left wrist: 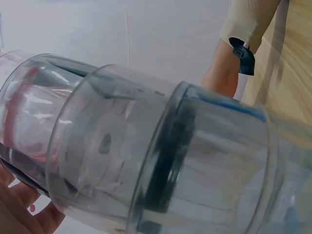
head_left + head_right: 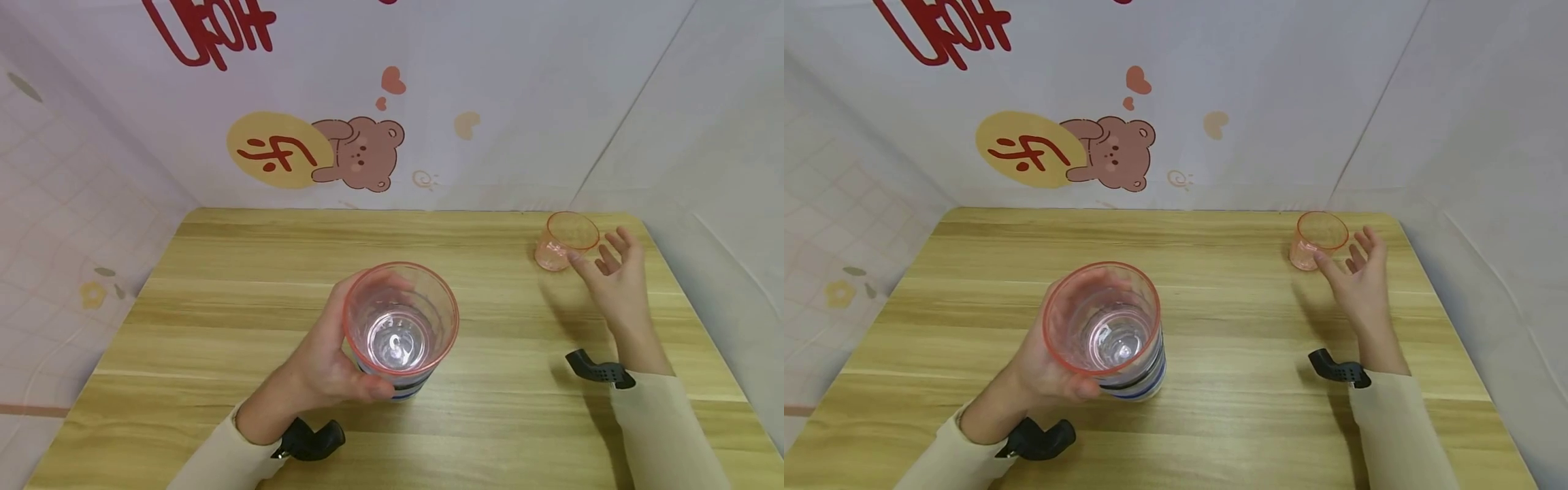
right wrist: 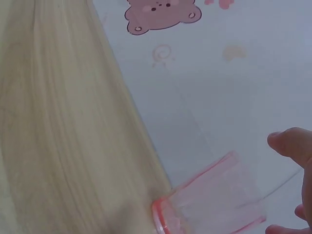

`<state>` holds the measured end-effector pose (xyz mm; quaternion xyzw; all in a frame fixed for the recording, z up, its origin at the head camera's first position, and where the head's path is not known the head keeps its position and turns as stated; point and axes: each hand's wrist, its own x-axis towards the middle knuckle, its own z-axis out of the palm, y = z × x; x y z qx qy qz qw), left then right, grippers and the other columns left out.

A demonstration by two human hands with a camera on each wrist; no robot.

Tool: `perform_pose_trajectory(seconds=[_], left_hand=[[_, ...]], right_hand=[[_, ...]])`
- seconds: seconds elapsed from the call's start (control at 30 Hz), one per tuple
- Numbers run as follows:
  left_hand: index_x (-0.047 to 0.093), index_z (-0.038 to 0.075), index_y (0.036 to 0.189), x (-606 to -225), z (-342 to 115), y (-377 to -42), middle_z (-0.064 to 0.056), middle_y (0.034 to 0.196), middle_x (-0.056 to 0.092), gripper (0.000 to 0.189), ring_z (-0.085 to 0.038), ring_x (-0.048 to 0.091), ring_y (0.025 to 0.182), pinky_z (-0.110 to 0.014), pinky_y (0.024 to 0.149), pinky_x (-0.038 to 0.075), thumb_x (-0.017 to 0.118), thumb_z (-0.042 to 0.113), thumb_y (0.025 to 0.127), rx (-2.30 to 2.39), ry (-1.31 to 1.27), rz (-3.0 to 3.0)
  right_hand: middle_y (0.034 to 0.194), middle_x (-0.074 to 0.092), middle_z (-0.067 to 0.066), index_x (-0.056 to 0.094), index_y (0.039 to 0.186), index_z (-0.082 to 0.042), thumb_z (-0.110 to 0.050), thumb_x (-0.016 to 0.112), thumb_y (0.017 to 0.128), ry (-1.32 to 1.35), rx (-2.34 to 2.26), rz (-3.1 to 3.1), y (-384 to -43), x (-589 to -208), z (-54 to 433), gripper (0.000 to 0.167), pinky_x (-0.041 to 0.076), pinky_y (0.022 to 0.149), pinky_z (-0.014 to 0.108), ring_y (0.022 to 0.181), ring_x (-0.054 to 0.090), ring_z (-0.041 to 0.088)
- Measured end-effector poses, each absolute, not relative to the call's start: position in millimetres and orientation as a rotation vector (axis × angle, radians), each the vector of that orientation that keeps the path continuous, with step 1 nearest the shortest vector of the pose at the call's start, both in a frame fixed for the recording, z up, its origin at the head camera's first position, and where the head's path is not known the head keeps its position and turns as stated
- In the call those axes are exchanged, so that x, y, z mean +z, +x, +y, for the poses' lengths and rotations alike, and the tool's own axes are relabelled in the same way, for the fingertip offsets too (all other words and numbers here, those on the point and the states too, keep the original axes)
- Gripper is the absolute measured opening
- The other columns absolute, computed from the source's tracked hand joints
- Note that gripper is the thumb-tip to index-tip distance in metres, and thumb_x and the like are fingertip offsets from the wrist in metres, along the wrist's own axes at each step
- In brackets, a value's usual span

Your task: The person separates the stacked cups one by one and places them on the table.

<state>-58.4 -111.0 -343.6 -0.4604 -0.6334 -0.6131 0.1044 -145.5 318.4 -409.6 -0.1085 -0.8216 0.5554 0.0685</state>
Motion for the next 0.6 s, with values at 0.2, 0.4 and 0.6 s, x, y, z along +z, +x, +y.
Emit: perform_pose_trajectory(seconds=[0.2, 0.4, 0.6], left_hand=[[0.029, -0.016, 0.151, -342, -112, -58, -0.024, 0.149, 0.053, 0.105, -0.03, 0.059, 0.137, -0.043, 0.117, 0.054, 0.074, 0.06, 0.095, -1.804, -1.36, -1.879], [0.029, -0.016, 0.153, -343, -113, -59, -0.027, 0.149, 0.053, 0.107, -0.031, 0.06, 0.137, -0.043, 0.118, 0.053, 0.074, 0.06, 0.094, -1.815, -1.364, -1.894], [0.026, -0.017, 0.154, -347, -116, -58, -0.029, 0.148, 0.052, 0.11, -0.03, 0.06, 0.139, -0.042, 0.12, 0.052, 0.077, 0.058, 0.093, -1.86, -1.354, -1.936]], right_hand=[[0.181, 0.012, 0.014, 0.007, 0.173, -0.02, -0.023, 0.072, 0.104, -0.264, 1.594, -2.459, -140, -397, 310, 0.095, 0.021, 0.138, 0.035, 0.169, 0.015, 0.033], [0.18, 0.017, 0.014, 0.015, 0.172, -0.016, -0.02, 0.072, 0.103, -0.194, 1.544, -2.44, -133, -385, 300, 0.09, 0.02, 0.138, 0.032, 0.169, 0.017, 0.031], [0.178, 0.024, 0.012, 0.021, 0.171, -0.015, -0.018, 0.073, 0.102, -0.144, 1.494, -2.439, -126, -374, 294, 0.086, 0.024, 0.134, 0.023, 0.168, 0.022, 0.029]])
